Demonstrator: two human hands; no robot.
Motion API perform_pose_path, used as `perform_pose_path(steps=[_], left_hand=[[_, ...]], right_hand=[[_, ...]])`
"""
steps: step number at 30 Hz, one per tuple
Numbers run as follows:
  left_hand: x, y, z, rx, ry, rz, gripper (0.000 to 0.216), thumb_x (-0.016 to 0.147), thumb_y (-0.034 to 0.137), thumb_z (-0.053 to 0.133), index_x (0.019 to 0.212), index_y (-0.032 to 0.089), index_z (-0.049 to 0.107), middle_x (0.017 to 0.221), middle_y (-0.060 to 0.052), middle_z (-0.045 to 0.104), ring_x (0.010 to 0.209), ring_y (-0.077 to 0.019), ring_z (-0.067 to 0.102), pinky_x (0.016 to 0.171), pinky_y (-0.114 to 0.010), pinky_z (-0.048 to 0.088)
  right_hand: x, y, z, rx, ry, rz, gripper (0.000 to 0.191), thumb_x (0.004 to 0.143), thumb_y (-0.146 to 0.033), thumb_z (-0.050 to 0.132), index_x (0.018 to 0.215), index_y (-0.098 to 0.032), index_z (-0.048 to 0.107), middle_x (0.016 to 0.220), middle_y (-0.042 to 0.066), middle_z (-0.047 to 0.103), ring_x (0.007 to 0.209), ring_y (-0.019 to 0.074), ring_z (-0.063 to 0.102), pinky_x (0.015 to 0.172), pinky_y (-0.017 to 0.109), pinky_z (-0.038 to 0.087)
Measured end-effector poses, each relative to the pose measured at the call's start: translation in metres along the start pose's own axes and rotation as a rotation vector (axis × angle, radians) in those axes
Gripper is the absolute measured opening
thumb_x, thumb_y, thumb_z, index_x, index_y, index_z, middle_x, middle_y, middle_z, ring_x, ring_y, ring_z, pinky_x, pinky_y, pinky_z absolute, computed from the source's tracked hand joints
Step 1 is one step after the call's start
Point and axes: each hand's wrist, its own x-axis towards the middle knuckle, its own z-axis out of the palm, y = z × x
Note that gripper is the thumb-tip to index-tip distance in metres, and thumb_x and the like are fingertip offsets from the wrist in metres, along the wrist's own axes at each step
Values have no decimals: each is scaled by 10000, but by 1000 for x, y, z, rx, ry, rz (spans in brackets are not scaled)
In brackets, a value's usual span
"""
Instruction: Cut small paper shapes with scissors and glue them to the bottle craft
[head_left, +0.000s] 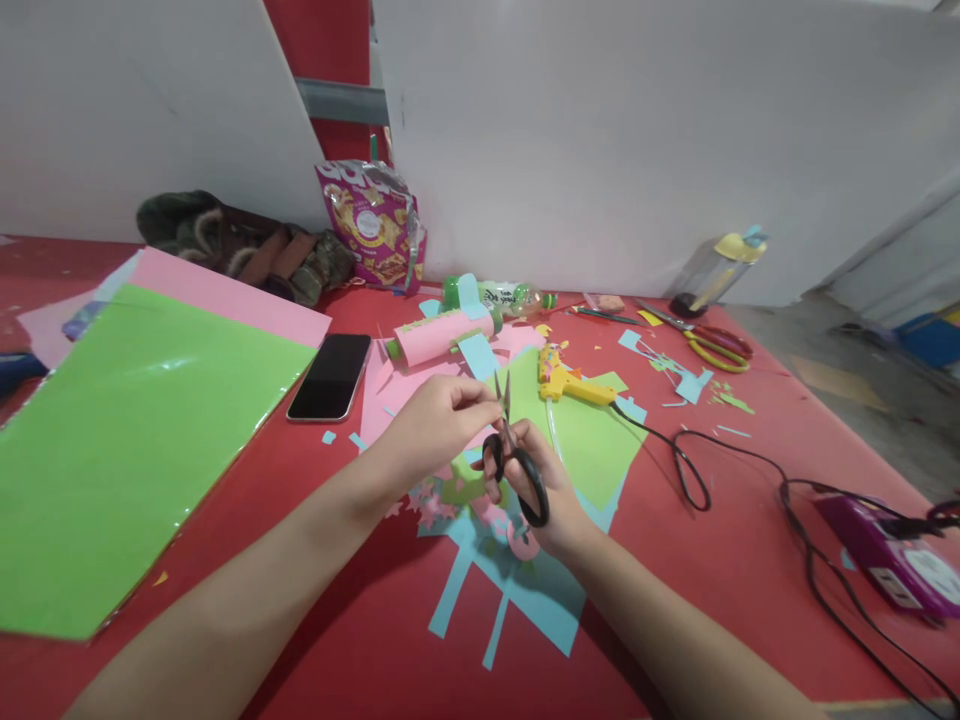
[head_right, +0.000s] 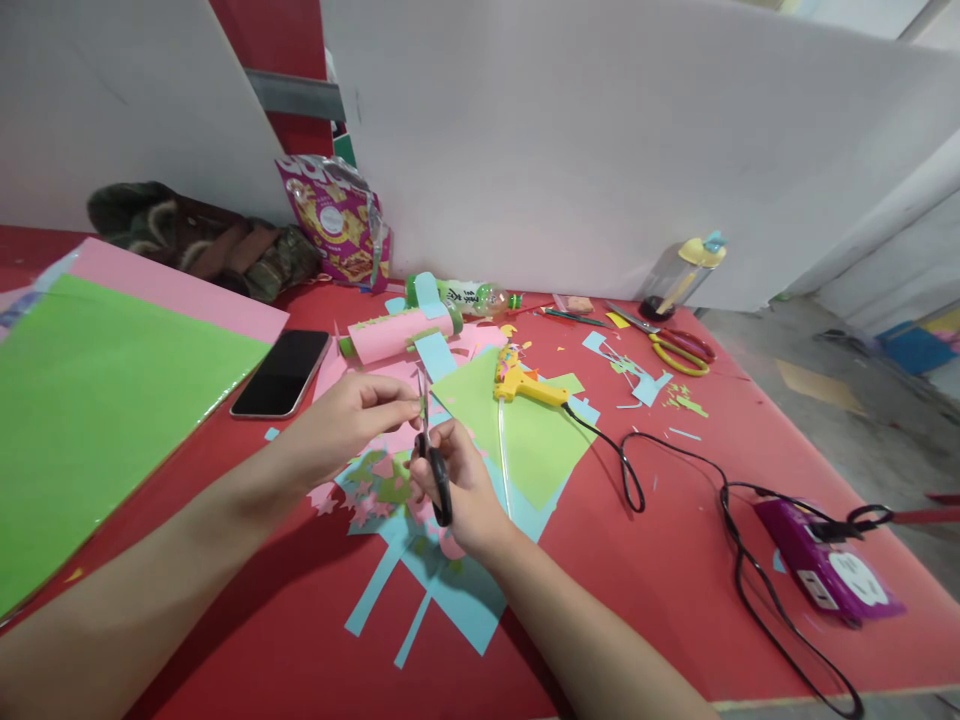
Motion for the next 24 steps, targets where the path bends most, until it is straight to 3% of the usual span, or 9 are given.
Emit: perform_pose_path(steps=[18,24], left_hand=[[0,0,-1,40,0,1,177,671,200,432,505,142,411,507,47,311,527,-78,306,498,-208,255],[2,-1,-1,46,-7,7,174,677,200,429,518,135,454,527,38,371,545,-83,334,527,-223,273]], right_hand=[[0,-2,3,-56,73,23,411,601,-489,641,695,-218,348,577,-83,372,414,47,382,419,207,365],[0,-1,3,-59,101,33,414,588,-485,650,687,-220,348,589,-81,380,407,47,391,386,205,369]])
